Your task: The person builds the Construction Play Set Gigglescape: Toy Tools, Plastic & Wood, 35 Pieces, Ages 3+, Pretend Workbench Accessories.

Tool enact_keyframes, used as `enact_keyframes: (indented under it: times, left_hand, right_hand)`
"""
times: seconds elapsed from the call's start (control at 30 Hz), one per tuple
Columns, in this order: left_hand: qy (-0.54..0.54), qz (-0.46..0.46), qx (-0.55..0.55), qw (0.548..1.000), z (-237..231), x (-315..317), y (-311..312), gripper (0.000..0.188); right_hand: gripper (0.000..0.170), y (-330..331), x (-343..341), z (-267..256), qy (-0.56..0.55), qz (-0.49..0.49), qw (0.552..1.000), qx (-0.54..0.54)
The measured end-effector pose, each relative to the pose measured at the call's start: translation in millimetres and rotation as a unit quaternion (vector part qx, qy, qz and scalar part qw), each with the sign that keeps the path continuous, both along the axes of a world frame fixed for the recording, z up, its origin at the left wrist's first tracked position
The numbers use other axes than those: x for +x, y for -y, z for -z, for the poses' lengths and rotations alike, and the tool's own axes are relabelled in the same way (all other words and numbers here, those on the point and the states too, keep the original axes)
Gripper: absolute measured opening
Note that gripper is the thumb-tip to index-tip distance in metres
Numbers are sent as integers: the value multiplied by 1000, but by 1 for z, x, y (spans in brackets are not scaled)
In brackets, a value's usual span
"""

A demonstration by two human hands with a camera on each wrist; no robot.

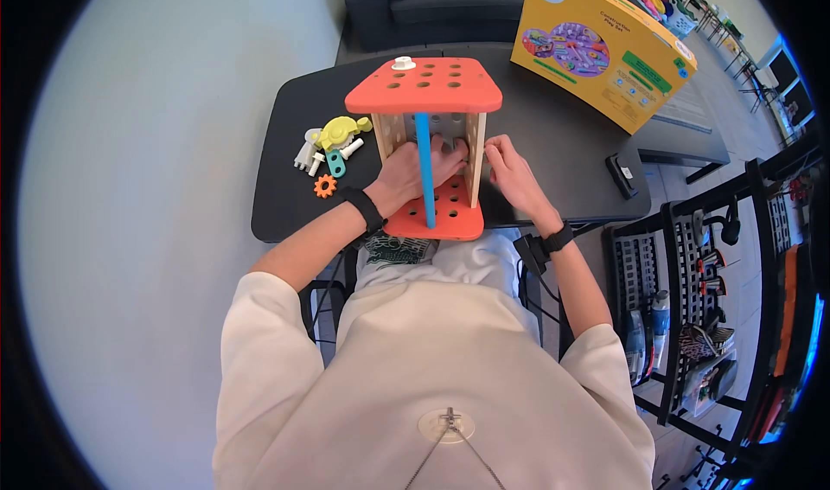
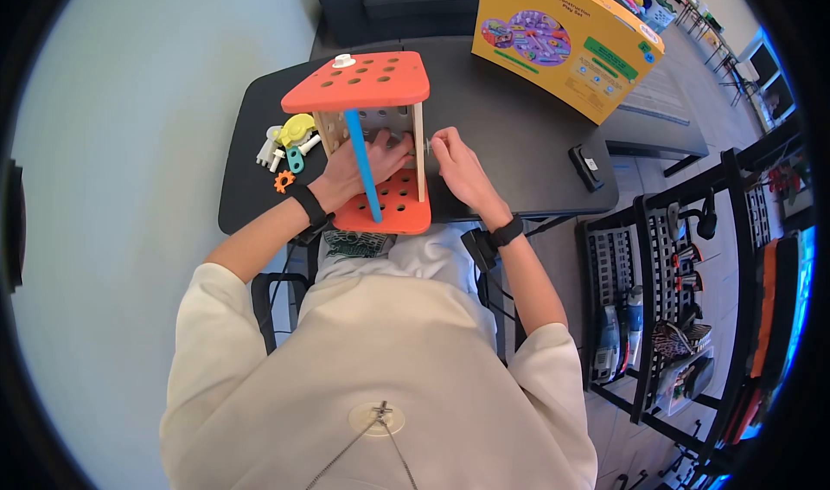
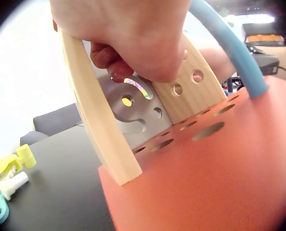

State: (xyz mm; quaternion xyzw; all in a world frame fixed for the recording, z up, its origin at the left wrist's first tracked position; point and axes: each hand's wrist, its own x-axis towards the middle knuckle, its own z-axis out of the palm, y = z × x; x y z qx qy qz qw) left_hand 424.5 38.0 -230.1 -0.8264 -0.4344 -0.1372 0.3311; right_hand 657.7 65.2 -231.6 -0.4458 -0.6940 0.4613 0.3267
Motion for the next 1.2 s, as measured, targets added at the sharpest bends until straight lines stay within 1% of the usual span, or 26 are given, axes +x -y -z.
enact_keyframes:
  times: [0.13, 0.2, 0.23, 0.3, 0.33, 0.37, 0.4, 0.43, 0.47, 0.5, 0.63, 0.7, 0.73, 0.8, 0.83, 0.9, 0.93, 1.0, 1.03, 1.1, 1.13, 1.2]
  left_hand:
    - [1, -5, -12, 1000, -1, 2, 1, 38]
    - [-1, -7, -12, 1000, -3, 2, 1, 39]
    - [-3, -9, -7, 1000, -2, 3, 2, 39]
    - [-6, -10, -3, 1000, -3, 3, 5, 40]
    - [-14, -11, 1, 1000, -5, 4, 6, 40]
    - [-22, -13, 6, 1000, -6, 5, 7, 40]
    - [-22, -13, 6, 1000, -5, 5, 6, 40]
    - [-14, -10, 6, 1000, -3, 4, 5, 40]
    - [-5, -9, 6, 1000, -1, 3, 4, 40]
    - [-3, -9, 7, 1000, 1, 2, 3, 40]
    - [-13, -11, -4, 1000, -3, 4, 5, 41]
    - [-17, -14, -6, 1000, -7, 4, 7, 41]
    - [-18, -13, -7, 1000, -7, 4, 7, 41]
    - [-16, -11, -10, 1000, -6, 3, 7, 41]
    - [-12, -3, -7, 1000, -6, 3, 6, 41]
    - [-5, 4, -1, 1000, -4, 2, 4, 41]
    - [-2, -5, -14, 1000, -2, 2, 4, 40]
    - [4, -17, -25, 1000, 1, 2, 4, 40]
    - [7, -14, -23, 1000, 2, 2, 3, 40]
    - [6, -11, -20, 1000, 1, 1, 3, 40]
    - [0, -5, -14, 1000, 4, 0, 2, 40]
    - [-7, 2, -7, 1000, 3, -1, 2, 40]
  right_hand:
    - [37, 2, -3, 9, -27, -13, 999, 28]
    - [40, -14, -6, 12, 100, -27, 993, 52]
    - [40, -24, -7, 20, 97, -26, 994, 52]
    - [40, -39, -10, 39, 244, -71, 954, 155]
    - [40, -33, -8, 22, 244, -71, 955, 155]
    - [39, -20, -4, -11, 192, -62, 978, 51]
    - [37, -10, -2, -28, 138, -54, 988, -53]
    - [37, -4, -1, -18, 138, -55, 988, -52]
    - [35, 0, 0, -1, 71, -32, 997, 29]
    - [34, 1, 2, 14, 4, -9, 994, 110]
    - [32, -4, -6, 21, 6, -23, 995, 98]
    - [32, -20, -11, 22, 191, -48, 973, 120]
    - [32, -23, -14, 16, 190, -48, 973, 120]
    - [31, -26, -14, 4, 211, -79, 974, 18]
    - [31, -21, -12, 2, 211, -79, 974, 18]
    - [29, -5, -7, 0, 108, 32, 992, 55]
    - [29, 1, -8, 1, 110, 30, 992, 56]
    - [26, 7, -9, 7, 38, 29, 975, 219]
    - [26, 4, -10, 9, 39, 27, 975, 219]
    - [22, -9, -16, 16, 77, 18, 984, 160]
    - [22, -20, -18, 29, 76, 17, 984, 161]
    - [23, -42, -19, 56, 219, -41, 941, 256]
